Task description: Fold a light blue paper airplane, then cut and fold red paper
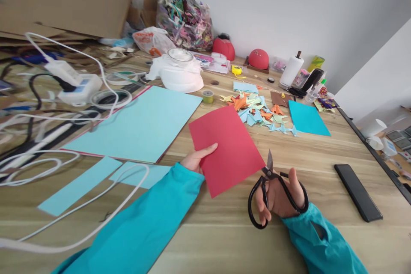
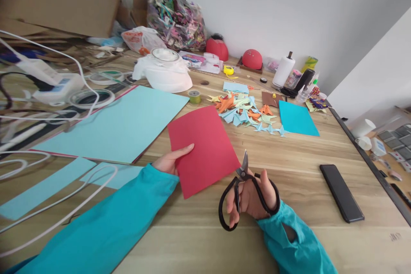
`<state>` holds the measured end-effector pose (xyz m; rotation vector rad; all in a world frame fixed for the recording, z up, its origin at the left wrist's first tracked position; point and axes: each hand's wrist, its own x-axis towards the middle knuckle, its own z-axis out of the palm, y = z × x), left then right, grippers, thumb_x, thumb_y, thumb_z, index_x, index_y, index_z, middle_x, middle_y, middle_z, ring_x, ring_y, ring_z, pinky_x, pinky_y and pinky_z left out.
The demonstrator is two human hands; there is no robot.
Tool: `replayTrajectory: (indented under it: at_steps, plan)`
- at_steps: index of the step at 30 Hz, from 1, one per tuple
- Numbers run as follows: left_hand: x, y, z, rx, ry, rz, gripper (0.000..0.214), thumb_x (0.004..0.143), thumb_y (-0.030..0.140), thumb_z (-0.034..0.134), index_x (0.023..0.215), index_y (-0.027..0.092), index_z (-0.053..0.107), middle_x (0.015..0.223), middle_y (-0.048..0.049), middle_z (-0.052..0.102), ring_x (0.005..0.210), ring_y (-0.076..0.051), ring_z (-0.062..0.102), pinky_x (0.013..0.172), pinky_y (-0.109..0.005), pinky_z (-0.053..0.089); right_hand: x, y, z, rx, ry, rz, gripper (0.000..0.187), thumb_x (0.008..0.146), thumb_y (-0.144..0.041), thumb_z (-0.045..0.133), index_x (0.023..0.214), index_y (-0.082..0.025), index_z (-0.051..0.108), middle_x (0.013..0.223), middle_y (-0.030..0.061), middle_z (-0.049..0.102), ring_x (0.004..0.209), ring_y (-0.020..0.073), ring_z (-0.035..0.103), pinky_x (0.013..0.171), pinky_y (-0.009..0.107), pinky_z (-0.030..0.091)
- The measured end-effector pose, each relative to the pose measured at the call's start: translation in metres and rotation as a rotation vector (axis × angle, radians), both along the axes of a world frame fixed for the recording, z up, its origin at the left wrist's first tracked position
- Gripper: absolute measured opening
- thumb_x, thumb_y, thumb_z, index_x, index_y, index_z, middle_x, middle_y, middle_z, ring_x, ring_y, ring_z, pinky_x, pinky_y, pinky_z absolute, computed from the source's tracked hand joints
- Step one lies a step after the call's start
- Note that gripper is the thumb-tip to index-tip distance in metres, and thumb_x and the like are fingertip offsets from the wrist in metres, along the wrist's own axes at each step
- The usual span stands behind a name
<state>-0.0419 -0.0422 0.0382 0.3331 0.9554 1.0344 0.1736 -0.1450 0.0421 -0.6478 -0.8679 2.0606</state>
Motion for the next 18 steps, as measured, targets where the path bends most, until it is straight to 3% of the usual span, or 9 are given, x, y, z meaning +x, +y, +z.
replayTrajectory:
  at_steps: [4, 8, 18]
  plan:
    - [-0.003, 0.002, -0.001, 0.111, 0.076, 0.030, 0.037, 0.063, 0.008, 0.071, 0.099, 0.015, 0.064, 0.087, -0.0058, 0.072, 0.076, -0.025, 0.068, 0.062, -0.032, 0.059, -0.003, 0.001, 0.005, 0.002, -0.026, 0.006, 0.090, 0.065, -0.084, 0.021, 0.131, -0.024, 0.035, 0.072, 0.0050, 0.065, 0.046, 0.0155, 0.057, 0.050, 0.033, 0.045]
    - [-0.004, 0.004, -0.004, 0.100, 0.115, 0.052, 0.042, 0.057, 0.006, 0.075, 0.098, 0.013, 0.065, 0.084, -0.0053, 0.073, 0.074, -0.024, 0.068, 0.064, -0.031, 0.058, -0.006, 0.000, 0.007, 0.020, -0.026, -0.028, 0.088, 0.066, -0.082, 0.031, 0.134, -0.025, 0.031, 0.069, 0.0039, 0.064, 0.050, 0.0188, 0.060, 0.048, 0.033, 0.047]
    - [0.000, 0.003, -0.009, 0.076, 0.127, 0.086, 0.058, 0.047, 0.006, 0.081, 0.102, 0.014, 0.065, 0.085, -0.0063, 0.072, 0.072, -0.023, 0.068, 0.068, -0.033, 0.057, -0.005, 0.001, 0.000, 0.020, -0.081, -0.062, 0.086, 0.067, -0.082, 0.027, 0.135, -0.028, 0.029, 0.071, 0.0038, 0.064, 0.049, 0.0167, 0.058, 0.048, 0.033, 0.047]
